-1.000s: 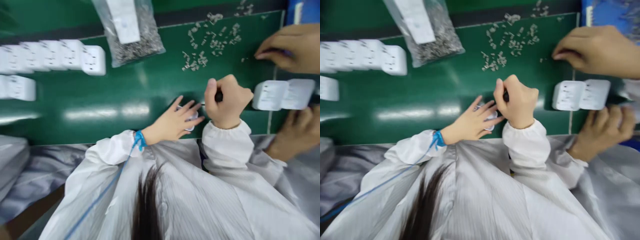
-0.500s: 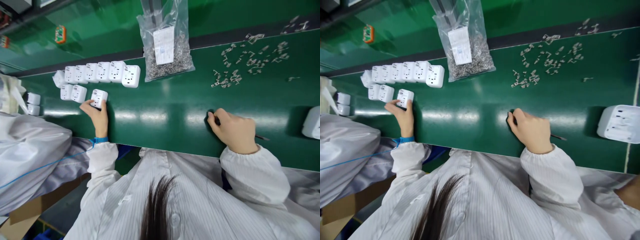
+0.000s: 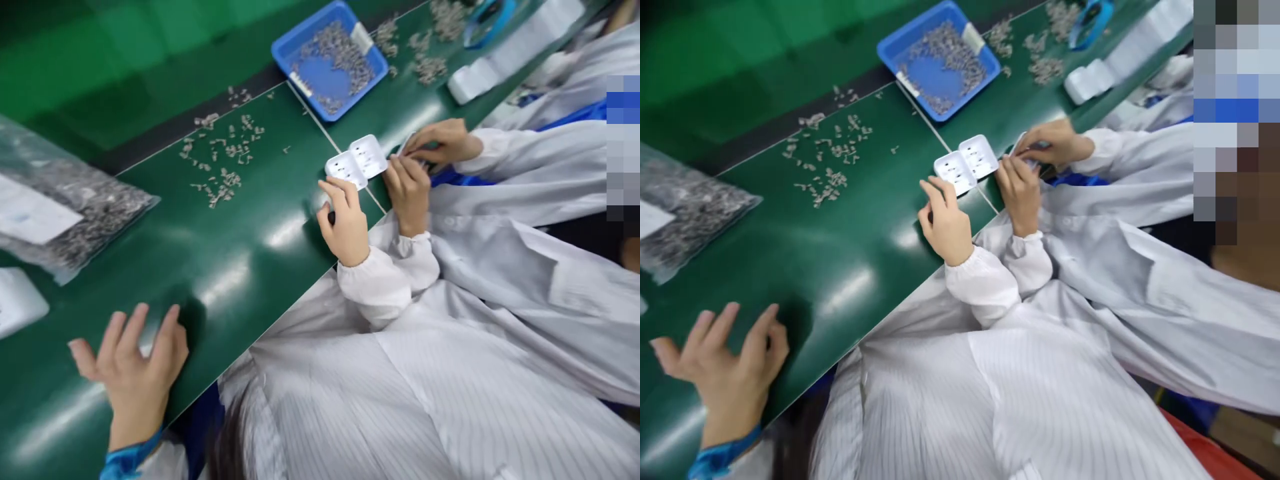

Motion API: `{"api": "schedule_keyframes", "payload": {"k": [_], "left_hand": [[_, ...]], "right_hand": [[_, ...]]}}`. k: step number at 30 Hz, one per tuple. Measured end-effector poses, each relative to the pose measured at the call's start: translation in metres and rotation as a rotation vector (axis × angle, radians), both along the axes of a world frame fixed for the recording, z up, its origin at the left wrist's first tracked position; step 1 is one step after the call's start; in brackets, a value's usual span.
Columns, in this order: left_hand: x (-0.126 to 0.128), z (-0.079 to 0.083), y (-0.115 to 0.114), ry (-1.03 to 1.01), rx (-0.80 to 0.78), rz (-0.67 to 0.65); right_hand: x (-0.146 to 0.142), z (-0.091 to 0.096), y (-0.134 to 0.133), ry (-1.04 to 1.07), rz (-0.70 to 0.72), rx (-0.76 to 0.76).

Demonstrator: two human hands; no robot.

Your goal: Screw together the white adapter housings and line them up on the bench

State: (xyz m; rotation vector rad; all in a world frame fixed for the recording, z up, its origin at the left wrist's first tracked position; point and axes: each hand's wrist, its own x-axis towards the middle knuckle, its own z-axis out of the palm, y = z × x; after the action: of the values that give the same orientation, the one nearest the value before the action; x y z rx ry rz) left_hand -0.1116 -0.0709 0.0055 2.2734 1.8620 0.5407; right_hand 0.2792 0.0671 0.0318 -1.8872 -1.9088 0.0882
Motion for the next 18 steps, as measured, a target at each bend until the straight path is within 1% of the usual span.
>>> {"api": "schedule_keyframes", "payload": {"k": [2,3,4,5,7,8,9,10,12,13,14,15,16,18], "left_hand": [[0.018,0.001,0.013,0.181,0.229,-0.176],[0.027,0.003,0.019,0.210,0.276,-0.244],[0.036,0.005,0.025,0.187,0.284,-0.284],[0.046,0.007,0.030,0.154,0.271,-0.295],[0.072,0.011,0.038,0.065,0.211,-0.276],[0.086,0.012,0.042,0.010,0.162,-0.254],[0.100,0.013,0.045,-0.057,0.113,-0.230],[0.112,0.013,0.049,-0.123,0.058,-0.209],[0.130,0.011,0.056,-0.210,-0.054,-0.199],[0.134,0.010,0.059,-0.225,-0.097,-0.202],[0.136,0.008,0.061,-0.228,-0.133,-0.209],[0.135,0.008,0.063,-0.228,-0.156,-0.212],[0.134,0.007,0.065,-0.233,-0.169,-0.209],[0.131,0.008,0.067,-0.262,-0.174,-0.179]], "right_hand": [[0.022,0.000,0.005,0.029,-0.091,-0.084],[0.030,0.000,0.008,0.044,-0.106,-0.131],[0.036,0.000,0.010,0.061,-0.104,-0.167],[0.039,0.001,0.010,0.075,-0.093,-0.192],[0.033,0.004,0.007,0.084,-0.048,-0.230],[0.025,0.007,0.002,0.087,0.004,-0.262],[0.014,0.009,-0.004,0.094,0.090,-0.306],[0.001,0.012,-0.011,0.113,0.218,-0.361],[-0.027,0.017,-0.024,0.182,0.563,-0.482],[-0.039,0.021,-0.029,0.217,0.722,-0.535],[-0.049,0.024,-0.032,0.247,0.839,-0.577],[-0.056,0.027,-0.033,0.272,0.902,-0.600],[-0.060,0.030,-0.033,0.296,0.922,-0.603],[-0.061,0.036,-0.028,0.363,0.871,-0.520]]}}
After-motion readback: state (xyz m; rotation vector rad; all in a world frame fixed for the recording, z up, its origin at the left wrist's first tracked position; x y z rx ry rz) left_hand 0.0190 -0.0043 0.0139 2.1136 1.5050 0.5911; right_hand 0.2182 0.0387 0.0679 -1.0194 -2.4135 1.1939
